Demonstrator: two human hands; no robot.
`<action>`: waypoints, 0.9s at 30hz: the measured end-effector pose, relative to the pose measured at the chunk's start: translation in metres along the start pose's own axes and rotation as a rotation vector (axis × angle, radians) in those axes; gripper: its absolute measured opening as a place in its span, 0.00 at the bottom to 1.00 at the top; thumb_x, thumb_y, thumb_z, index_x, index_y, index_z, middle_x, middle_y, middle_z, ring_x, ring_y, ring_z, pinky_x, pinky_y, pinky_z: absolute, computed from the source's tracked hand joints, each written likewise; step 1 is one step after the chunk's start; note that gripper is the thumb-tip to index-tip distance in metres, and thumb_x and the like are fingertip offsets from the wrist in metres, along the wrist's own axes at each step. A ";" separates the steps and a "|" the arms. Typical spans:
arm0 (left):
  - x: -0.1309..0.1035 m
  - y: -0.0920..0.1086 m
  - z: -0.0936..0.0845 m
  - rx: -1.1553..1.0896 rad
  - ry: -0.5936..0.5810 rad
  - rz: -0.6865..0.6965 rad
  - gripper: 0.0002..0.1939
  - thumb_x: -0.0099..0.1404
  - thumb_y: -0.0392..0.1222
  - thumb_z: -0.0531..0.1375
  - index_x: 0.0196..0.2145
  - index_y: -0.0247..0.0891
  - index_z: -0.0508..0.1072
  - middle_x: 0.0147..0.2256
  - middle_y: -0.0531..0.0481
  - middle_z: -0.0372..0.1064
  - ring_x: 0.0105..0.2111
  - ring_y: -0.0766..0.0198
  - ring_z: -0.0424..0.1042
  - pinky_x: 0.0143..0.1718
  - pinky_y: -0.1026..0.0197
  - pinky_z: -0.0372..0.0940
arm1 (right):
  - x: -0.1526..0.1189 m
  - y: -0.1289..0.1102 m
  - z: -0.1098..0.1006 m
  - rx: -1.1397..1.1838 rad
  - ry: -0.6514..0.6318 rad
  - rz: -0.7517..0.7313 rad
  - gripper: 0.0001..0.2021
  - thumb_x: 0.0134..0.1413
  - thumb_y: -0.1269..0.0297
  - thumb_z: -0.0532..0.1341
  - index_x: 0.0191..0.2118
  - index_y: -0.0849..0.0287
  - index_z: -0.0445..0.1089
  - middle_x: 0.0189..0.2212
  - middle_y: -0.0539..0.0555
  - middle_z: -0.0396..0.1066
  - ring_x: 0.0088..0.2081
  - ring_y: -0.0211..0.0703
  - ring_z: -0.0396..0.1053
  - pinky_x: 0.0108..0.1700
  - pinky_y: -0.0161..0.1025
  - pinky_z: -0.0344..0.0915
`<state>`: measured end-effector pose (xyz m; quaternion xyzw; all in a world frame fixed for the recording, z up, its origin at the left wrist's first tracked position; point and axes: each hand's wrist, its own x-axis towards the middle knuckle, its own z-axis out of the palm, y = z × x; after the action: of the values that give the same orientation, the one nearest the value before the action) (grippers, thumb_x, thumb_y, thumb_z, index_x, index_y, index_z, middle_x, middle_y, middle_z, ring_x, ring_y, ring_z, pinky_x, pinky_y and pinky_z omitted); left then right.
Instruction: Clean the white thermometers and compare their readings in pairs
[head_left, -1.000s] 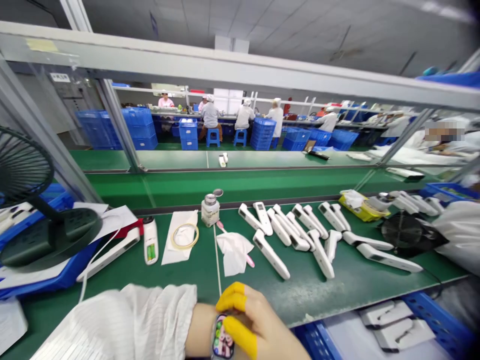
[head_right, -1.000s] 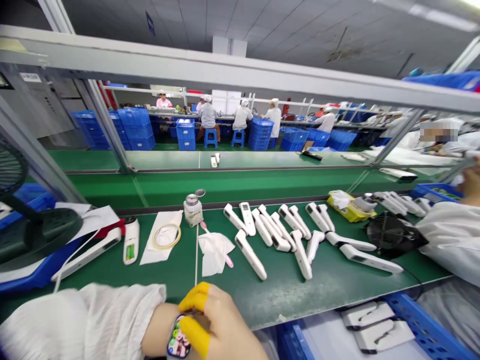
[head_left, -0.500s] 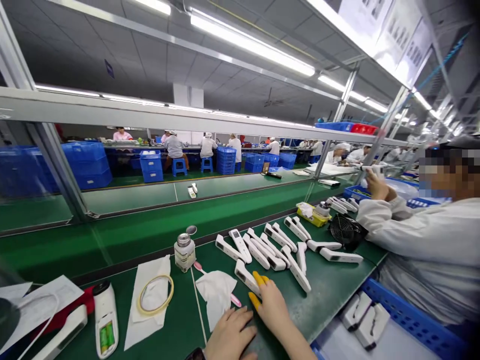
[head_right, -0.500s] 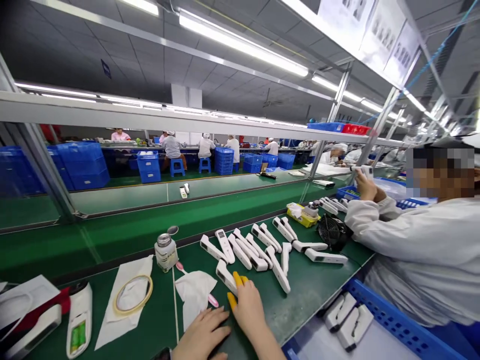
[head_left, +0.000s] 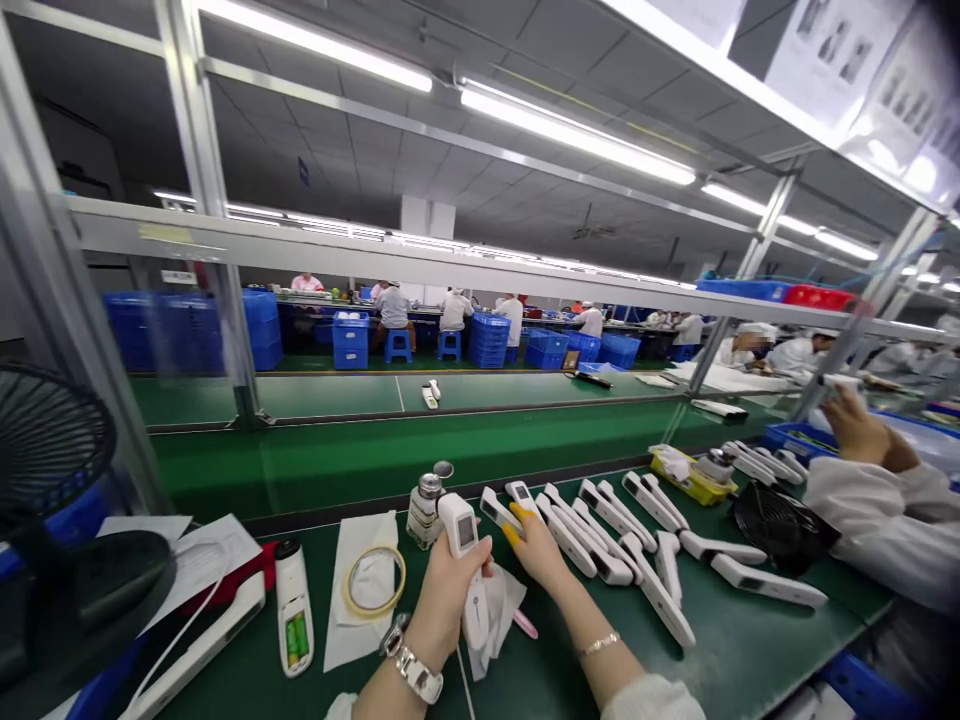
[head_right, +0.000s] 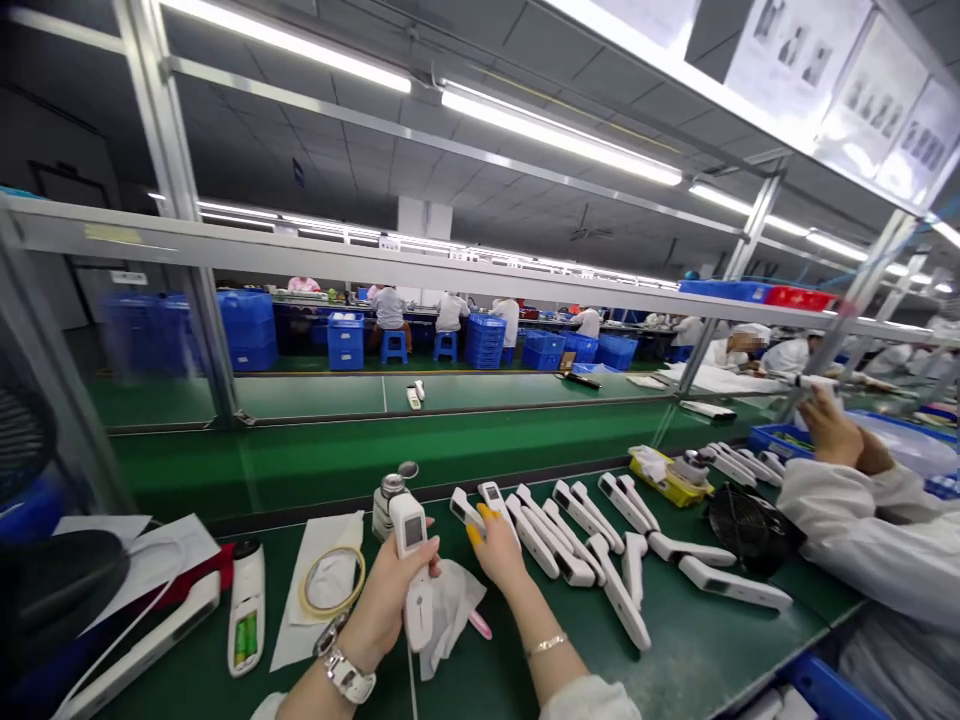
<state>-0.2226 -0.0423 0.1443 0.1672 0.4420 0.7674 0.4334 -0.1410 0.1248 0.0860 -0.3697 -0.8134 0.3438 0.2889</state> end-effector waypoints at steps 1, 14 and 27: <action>-0.004 0.013 -0.001 -0.027 -0.006 0.010 0.25 0.51 0.46 0.66 0.44 0.35 0.65 0.21 0.56 0.65 0.22 0.69 0.65 0.28 0.66 0.61 | 0.005 0.002 0.005 -0.017 -0.009 0.031 0.23 0.41 0.66 0.62 0.48 0.64 0.69 0.48 0.67 0.68 0.53 0.65 0.61 0.56 0.57 0.50; -0.037 0.102 -0.024 -0.516 0.001 0.173 0.22 0.61 0.55 0.54 0.38 0.33 0.73 0.45 0.40 0.71 0.42 0.57 0.72 0.38 0.60 0.68 | -0.048 -0.131 0.007 0.628 -0.218 -0.134 0.29 0.51 0.50 0.58 0.58 0.54 0.55 0.53 0.57 0.65 0.55 0.53 0.61 0.53 0.48 0.61; -0.045 0.111 -0.030 -0.556 -0.161 -0.037 0.28 0.59 0.61 0.53 0.42 0.32 0.72 0.40 0.40 0.73 0.46 0.47 0.69 0.47 0.51 0.62 | -0.087 -0.165 0.001 0.555 -0.561 0.001 0.27 0.51 0.54 0.60 0.57 0.49 0.59 0.40 0.54 0.73 0.38 0.52 0.72 0.36 0.44 0.71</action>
<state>-0.2735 -0.1206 0.2253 0.0944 0.1818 0.8354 0.5100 -0.1600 -0.0262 0.1943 -0.1696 -0.7368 0.6384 0.1443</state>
